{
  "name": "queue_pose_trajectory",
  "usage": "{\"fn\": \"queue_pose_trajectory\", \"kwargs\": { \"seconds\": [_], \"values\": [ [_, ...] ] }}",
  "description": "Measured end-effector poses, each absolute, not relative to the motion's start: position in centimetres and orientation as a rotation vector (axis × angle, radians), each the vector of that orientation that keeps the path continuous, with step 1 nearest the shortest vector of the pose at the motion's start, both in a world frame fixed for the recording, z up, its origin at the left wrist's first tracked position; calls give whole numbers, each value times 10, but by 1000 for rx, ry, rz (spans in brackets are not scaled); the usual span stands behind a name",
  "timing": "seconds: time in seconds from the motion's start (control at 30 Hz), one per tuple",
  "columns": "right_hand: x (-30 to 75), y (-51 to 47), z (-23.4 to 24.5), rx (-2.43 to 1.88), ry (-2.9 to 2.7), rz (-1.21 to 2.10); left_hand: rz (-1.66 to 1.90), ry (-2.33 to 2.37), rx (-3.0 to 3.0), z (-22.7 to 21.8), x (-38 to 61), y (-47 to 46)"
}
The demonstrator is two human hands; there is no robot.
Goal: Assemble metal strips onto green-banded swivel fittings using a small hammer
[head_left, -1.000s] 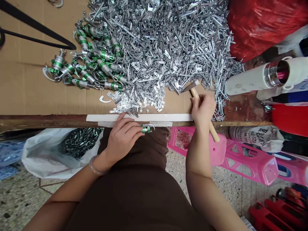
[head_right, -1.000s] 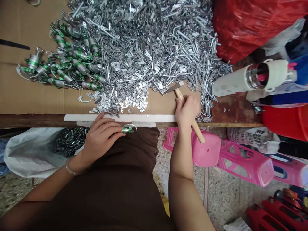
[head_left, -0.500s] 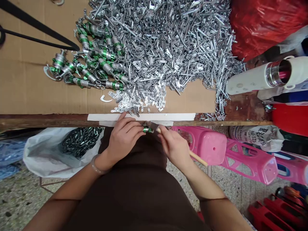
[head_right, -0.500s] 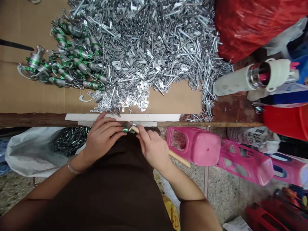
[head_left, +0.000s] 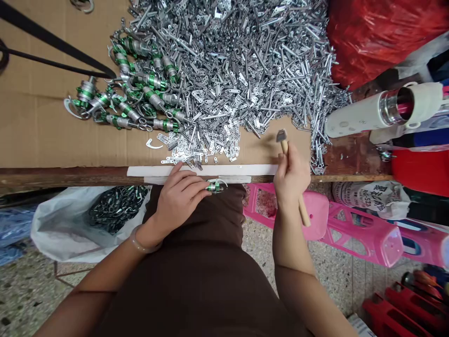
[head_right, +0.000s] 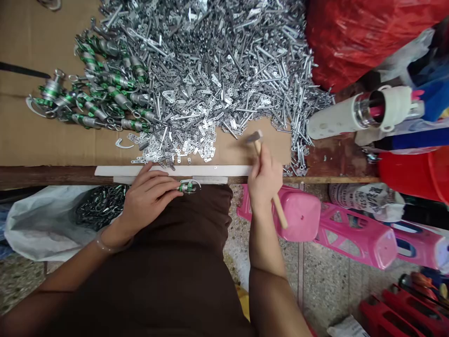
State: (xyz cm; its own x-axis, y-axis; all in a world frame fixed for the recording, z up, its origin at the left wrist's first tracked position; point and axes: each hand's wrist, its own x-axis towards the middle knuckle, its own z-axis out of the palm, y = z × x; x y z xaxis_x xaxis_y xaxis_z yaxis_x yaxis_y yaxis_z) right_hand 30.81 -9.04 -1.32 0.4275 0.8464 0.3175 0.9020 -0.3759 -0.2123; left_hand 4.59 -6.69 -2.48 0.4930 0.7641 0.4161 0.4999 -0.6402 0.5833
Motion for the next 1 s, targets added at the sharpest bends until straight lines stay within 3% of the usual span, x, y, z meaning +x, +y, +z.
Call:
{"fn": "queue_pose_trajectory", "kwargs": {
  "seconds": [0.13,0.27,0.47,0.7,1.0],
  "values": [
    [339,-62,-32,-2381,-1561,-276,977,968,2376,-18,40,-66],
    [296,-50,-23,-2191,-1592,-194,1013,946,2381,-15,35,-71],
    [220,-35,-5,-1808,-2175,445,973,975,2418,-13,33,-73],
    [223,-71,19,-1570,-1740,784,1017,1055,2364,-13,35,-70],
    [227,-102,14,-1225,-1988,593,1028,927,2301,-7,40,-68]
  ]
}}
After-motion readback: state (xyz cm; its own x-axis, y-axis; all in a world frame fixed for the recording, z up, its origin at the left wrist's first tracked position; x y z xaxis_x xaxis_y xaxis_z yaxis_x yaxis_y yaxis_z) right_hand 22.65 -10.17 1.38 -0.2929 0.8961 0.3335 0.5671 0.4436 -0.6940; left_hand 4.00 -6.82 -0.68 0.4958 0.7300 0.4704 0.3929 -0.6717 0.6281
